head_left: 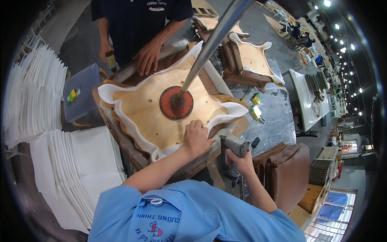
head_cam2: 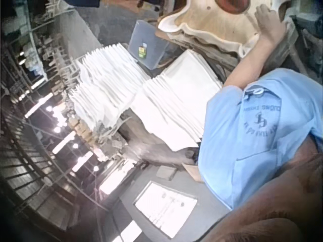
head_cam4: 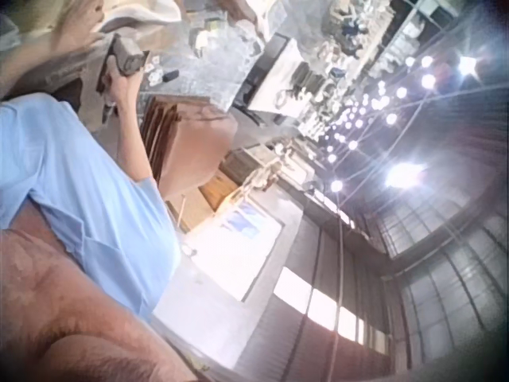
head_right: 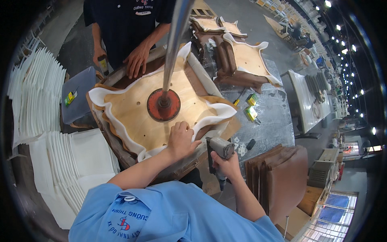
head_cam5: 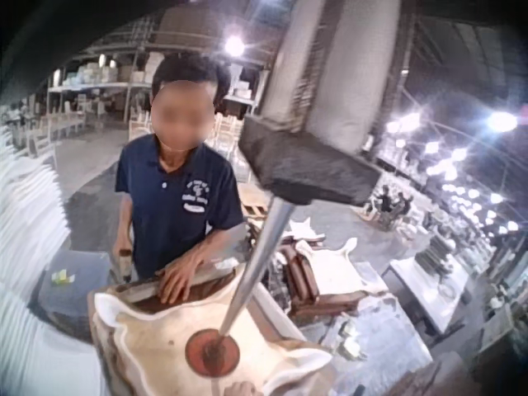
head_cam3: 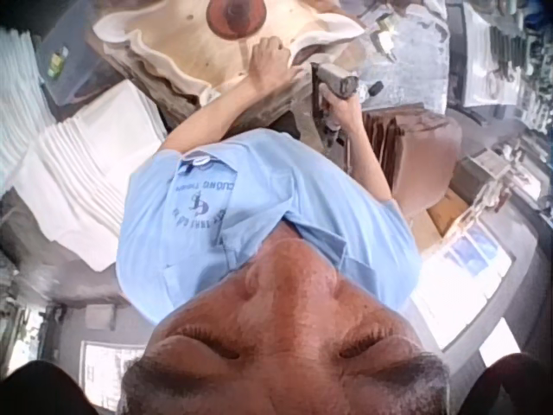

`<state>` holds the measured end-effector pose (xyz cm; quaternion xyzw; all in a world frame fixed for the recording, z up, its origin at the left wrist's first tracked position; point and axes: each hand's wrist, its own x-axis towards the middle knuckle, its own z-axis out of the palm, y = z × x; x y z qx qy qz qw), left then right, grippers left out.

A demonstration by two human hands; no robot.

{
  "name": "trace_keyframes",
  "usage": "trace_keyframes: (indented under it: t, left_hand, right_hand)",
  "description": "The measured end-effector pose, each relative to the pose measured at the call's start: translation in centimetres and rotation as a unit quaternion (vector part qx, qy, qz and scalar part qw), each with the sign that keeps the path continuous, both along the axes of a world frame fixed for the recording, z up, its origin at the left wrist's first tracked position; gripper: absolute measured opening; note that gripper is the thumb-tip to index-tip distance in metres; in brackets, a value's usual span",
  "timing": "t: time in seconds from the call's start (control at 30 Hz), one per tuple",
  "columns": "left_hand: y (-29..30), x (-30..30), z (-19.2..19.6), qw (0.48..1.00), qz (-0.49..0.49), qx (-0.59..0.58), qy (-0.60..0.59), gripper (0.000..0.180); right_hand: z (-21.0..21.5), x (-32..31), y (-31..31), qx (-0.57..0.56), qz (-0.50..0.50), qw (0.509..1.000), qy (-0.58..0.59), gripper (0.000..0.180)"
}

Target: The person stretches and staples a white fabric cover onto a chair base using a pneumatic staple gun. They then flip the chair over and place a brown leather cushion on top.

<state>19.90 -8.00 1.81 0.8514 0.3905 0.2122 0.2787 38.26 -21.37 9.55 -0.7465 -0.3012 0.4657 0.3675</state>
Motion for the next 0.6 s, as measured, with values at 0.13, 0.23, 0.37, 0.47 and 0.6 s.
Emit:
trace_keyframes:
  t: [0.13,0.23,0.37,0.47,0.6]
  left_hand:
    - [-0.8,1.3,-0.9,0.999,-0.001,-0.004,0.034,0.046]
    - [-0.5,1.8,-2.1,1.000,0.007,-0.012,0.005,0.038]
    - [-0.4,2.0,-4.1,0.997,0.029,0.026,-0.071,0.024]
    - [-0.5,2.4,-4.7,0.994,0.044,-0.009,-0.098,0.019]
    - [-0.2,2.6,-4.3,0.994,0.031,-0.055,-0.090,0.022]
  right_hand:
    - [-0.1,2.1,1.6,-0.037,0.057,0.997,-0.039,0.034]
    - [-0.4,2.7,3.1,-0.047,0.092,0.994,-0.031,0.034]
    - [-0.1,2.6,5.0,-0.084,0.141,0.985,-0.045,0.030]
    - [0.1,2.7,6.3,-0.115,0.171,0.976,-0.064,0.028]
    - [0.4,2.9,7.8,-0.139,0.205,0.965,-0.082,0.028]
